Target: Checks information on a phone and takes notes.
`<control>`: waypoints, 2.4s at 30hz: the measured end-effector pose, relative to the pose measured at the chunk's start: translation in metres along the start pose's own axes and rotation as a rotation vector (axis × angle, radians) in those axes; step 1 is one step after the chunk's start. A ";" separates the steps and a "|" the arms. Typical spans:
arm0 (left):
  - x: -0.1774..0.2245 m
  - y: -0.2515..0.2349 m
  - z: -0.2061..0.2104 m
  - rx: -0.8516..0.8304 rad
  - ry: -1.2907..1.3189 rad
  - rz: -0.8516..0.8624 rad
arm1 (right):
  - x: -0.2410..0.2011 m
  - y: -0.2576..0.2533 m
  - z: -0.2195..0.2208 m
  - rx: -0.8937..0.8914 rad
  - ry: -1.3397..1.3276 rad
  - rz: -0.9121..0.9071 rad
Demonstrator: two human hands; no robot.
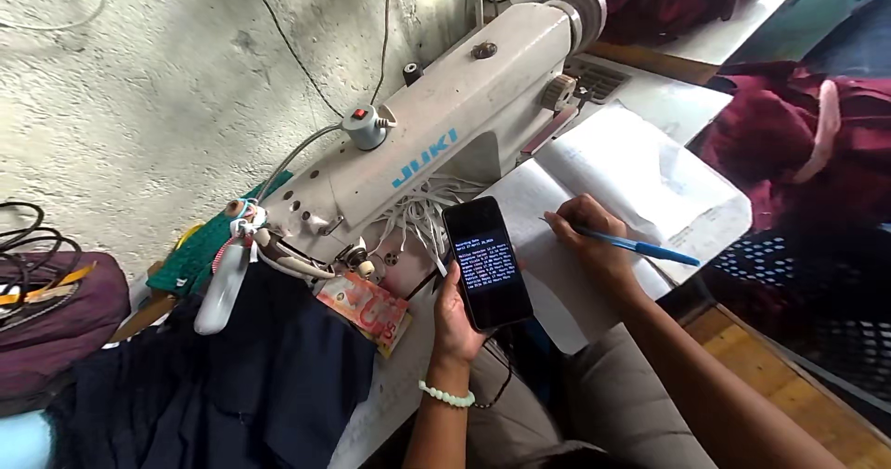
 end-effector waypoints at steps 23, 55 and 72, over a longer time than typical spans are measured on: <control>0.003 0.003 -0.001 0.035 -0.018 0.040 | 0.002 -0.004 -0.001 -0.021 -0.053 0.054; 0.015 0.014 -0.010 0.229 -0.038 0.219 | -0.012 -0.013 0.030 -0.310 -0.279 -0.034; 0.013 0.014 -0.011 0.226 -0.017 0.199 | -0.014 -0.010 0.034 -0.339 -0.125 -0.092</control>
Point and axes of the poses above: each hand's wrist, its own y-axis away from the middle knuckle, its own z-axis out of the palm, x = y × z, the point moved 8 cm from there along -y, towards the middle knuckle, and after that the axes turned 2 degrees about -z, right-handed, at the moved point
